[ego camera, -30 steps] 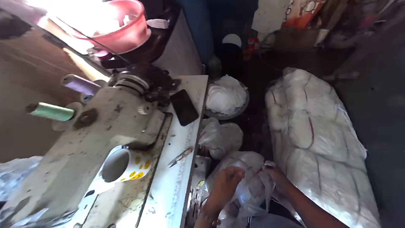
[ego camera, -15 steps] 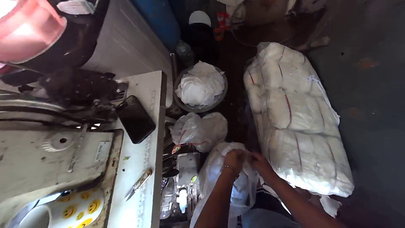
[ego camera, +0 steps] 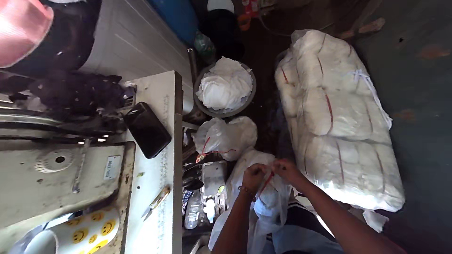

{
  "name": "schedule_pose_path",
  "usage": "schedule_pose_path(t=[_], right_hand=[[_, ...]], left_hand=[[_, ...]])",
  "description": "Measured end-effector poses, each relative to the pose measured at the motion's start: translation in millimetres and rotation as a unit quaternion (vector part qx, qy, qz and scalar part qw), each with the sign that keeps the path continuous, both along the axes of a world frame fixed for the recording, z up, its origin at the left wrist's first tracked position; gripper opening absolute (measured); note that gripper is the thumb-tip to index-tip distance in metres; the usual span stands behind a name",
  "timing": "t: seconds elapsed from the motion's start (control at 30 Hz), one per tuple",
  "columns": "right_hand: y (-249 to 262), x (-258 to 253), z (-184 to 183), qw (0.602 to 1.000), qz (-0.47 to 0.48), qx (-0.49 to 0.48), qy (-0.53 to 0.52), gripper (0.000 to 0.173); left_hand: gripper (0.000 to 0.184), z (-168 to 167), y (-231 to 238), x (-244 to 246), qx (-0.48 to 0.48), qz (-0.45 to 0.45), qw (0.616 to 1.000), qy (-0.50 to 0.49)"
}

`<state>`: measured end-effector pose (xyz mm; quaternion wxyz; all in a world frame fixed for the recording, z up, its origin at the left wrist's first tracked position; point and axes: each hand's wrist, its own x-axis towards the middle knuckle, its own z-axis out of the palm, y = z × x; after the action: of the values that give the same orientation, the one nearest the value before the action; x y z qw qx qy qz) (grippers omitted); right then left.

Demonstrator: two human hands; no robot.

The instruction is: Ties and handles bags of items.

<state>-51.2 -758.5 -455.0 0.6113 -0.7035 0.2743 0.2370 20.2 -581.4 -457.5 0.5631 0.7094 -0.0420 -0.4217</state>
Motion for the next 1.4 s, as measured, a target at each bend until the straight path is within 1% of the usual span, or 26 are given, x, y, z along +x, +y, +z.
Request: schedule_pose_path(t=[0.1,0.13,0.23,0.33,0.4,0.5,0.67,0.8,0.87,0.93,1.0,1.1,1.17,1.27,1.3,1.33,1.37,1.4], right_hand=[[3,6,5,0.988,-0.12,0.049,0.082,0.027],[3,6,6,0.982,-0.151,0.063,0.092,0.025],[3,6,9,0.973,-0.187,0.094,0.101,0.022],[2,10,12,0.967,-0.202,0.096,0.121,0.021],[2,12,12,0.968,-0.202,0.086,0.123,0.021],[2,10,11,0.972,-0.19,0.074,0.114,0.023],[4,12,10,0.973,-0.195,0.066,0.107,0.025],[8,11,15,0.977,-0.186,0.065,0.084,0.027],[10,11,15,0.977,-0.189,0.065,0.079,0.029],[12,7,10,0.982,-0.178,0.052,0.047,0.036],[15,4,10,0.989,-0.144,0.033,0.013,0.044],[23,2,15,0.997,-0.061,-0.045,-0.016,0.05],[29,-2,14,0.993,-0.032,-0.111,-0.021,0.051],[36,-9,5,0.985,-0.024,-0.166,-0.036,0.048],[38,-11,1,0.982,-0.026,-0.181,-0.053,0.043],[40,-12,-3,0.978,-0.032,-0.192,-0.071,0.038],[41,-11,-5,0.977,-0.036,-0.196,-0.076,0.034],[41,-9,-5,0.978,-0.04,-0.193,-0.068,0.031]], left_hand=[[0.013,5,-3,1,0.017,0.013,1.0,0.007],[0.013,7,-4,3,0.026,0.014,0.999,0.017],[0.016,10,-5,6,0.061,-0.021,0.998,0.007],[0.026,20,-13,11,0.116,-0.095,0.988,-0.035],[0.032,31,-22,17,0.153,-0.159,0.974,-0.06],[0.032,40,-36,27,0.2,-0.254,0.944,-0.071],[0.035,46,-46,39,0.233,-0.35,0.905,-0.07],[0.038,53,-55,36,0.266,-0.428,0.857,-0.111],[0.038,57,-60,39,0.282,-0.451,0.84,-0.108],[0.039,59,-64,45,0.297,-0.458,0.833,-0.087],[0.043,62,-66,50,0.31,-0.459,0.829,-0.073],[0.042,60,-66,59,0.324,-0.453,0.829,-0.05],[0.044,51,-63,66,0.324,-0.432,0.842,-0.018],[0.038,37,-53,74,0.298,-0.385,0.872,0.041],[0.036,34,-51,74,0.284,-0.372,0.883,0.038],[0.034,34,-50,72,0.274,-0.37,0.888,0.014],[0.034,36,-50,69,0.267,-0.379,0.885,-0.027],[0.034,41,-51,65,0.263,-0.401,0.874,-0.078]])
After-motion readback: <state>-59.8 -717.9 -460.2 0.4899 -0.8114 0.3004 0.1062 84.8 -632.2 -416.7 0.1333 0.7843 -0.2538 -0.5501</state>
